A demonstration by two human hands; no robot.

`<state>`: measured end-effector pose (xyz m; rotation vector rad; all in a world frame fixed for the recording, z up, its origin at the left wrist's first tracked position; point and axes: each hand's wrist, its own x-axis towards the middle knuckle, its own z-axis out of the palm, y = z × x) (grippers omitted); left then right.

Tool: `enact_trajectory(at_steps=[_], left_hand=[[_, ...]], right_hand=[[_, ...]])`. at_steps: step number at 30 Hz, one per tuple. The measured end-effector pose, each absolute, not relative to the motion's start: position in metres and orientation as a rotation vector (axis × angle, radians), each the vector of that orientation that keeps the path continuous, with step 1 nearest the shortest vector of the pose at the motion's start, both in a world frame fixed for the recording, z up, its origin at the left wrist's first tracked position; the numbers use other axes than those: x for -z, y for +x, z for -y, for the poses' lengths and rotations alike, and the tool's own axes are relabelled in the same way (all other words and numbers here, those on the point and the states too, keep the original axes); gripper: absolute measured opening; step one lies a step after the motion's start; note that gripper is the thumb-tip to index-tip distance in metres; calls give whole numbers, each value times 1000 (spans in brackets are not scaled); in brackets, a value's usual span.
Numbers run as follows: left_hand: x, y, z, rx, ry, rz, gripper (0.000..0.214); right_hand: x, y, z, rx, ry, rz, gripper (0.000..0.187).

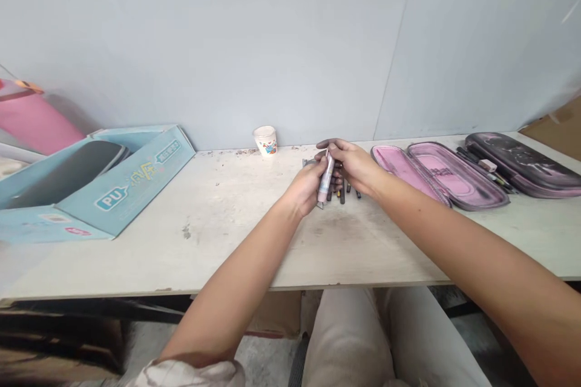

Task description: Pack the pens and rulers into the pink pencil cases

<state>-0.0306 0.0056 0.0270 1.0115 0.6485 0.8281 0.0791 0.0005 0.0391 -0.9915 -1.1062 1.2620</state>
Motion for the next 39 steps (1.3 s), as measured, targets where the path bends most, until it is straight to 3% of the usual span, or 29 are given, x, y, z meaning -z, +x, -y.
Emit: enact_trajectory(at_steps=[7, 17, 22, 26, 34, 39], left_hand=[[-21, -55, -24, -957, 1058, -647, 39], [-21, -71, -28, -1171, 938, -813, 42], [-15, -74, -39, -1391, 851, -883, 45], [-12, -73, -44, -1442, 861, -940, 47], [-11, -68, -38, -1378, 999, -874, 39], [-8, -59, -31, -1259, 1168, -908, 38]], right_hand=[[-38, 34, -28, -1056, -922, 1199, 15], [-53, 15, -76, -734, -1171, 1341, 17], [-17, 26, -87, -181, -1490, 2047, 17], [-3, 26, -81, 45, -1490, 2513, 20], [-47, 104, -64, 275, -1516, 2428, 32], [-38, 157, -20, 304, -1502, 2508, 33]])
